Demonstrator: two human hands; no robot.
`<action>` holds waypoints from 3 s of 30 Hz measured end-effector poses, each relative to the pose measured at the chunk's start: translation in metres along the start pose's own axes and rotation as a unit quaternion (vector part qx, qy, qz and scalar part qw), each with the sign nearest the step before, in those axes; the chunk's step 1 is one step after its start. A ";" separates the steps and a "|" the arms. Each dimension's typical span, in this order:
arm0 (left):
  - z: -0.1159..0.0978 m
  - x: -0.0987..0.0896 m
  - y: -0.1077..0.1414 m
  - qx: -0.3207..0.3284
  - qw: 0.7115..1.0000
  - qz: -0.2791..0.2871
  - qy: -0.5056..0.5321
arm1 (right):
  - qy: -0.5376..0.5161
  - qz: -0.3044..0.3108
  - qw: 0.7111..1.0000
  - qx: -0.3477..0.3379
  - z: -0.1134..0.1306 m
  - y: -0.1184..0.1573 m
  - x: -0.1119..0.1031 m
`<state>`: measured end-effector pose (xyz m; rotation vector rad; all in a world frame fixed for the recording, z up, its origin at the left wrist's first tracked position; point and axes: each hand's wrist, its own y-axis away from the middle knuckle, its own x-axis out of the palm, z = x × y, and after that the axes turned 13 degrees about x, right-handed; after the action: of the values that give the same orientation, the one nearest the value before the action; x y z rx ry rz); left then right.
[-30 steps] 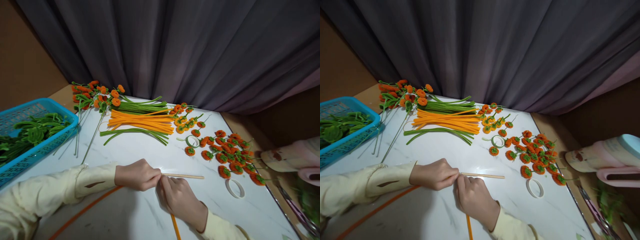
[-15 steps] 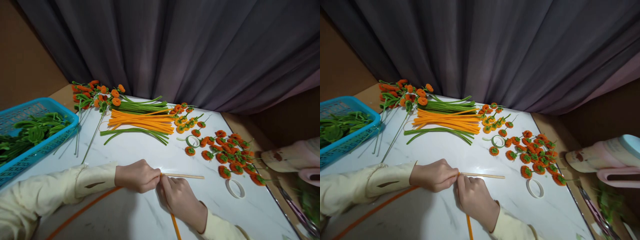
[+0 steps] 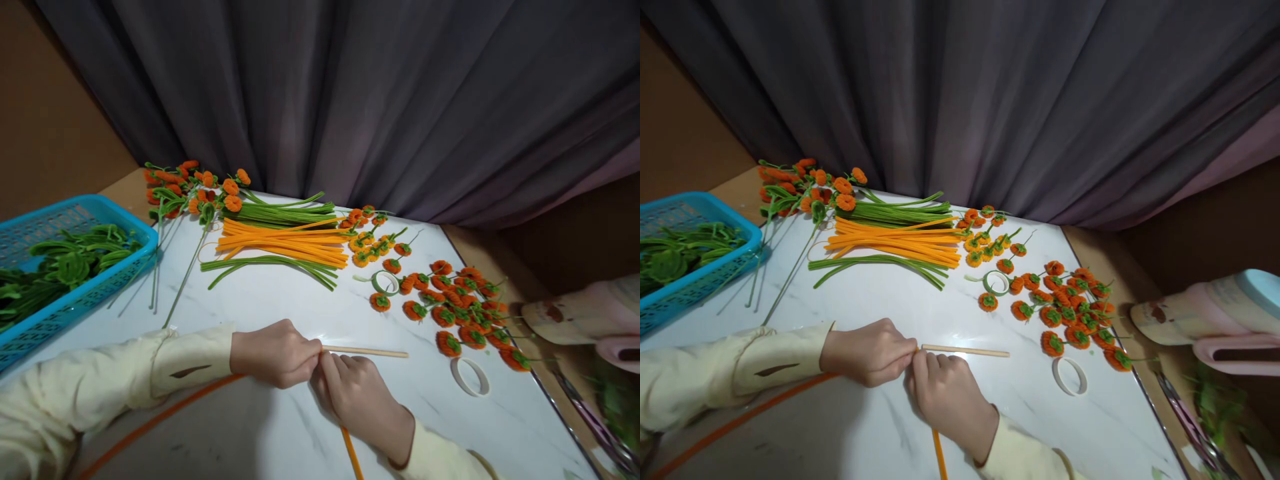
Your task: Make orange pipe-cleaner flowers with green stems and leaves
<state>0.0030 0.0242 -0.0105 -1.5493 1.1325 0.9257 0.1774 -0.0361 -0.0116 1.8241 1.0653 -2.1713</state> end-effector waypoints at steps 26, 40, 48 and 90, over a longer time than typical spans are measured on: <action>-0.002 -0.005 -0.002 -0.031 0.997 -0.037 0.064 | -0.331 0.143 0.920 0.155 -0.011 0.001 0.003; -0.001 -0.005 -0.002 -0.041 0.997 -0.010 0.065 | -0.321 0.134 0.926 0.149 -0.010 0.001 0.003; 0.000 -0.003 -0.001 -0.036 0.998 0.004 0.057 | -0.320 0.137 0.925 0.153 -0.010 0.002 0.003; 0.002 -0.016 -0.004 -0.085 0.966 -0.023 0.243 | -0.357 0.142 0.912 0.144 -0.012 0.003 0.005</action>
<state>0.0020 0.0300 0.0045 -2.0048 1.3751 0.6371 0.1878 -0.0298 -0.0180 0.9853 0.3152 -2.5545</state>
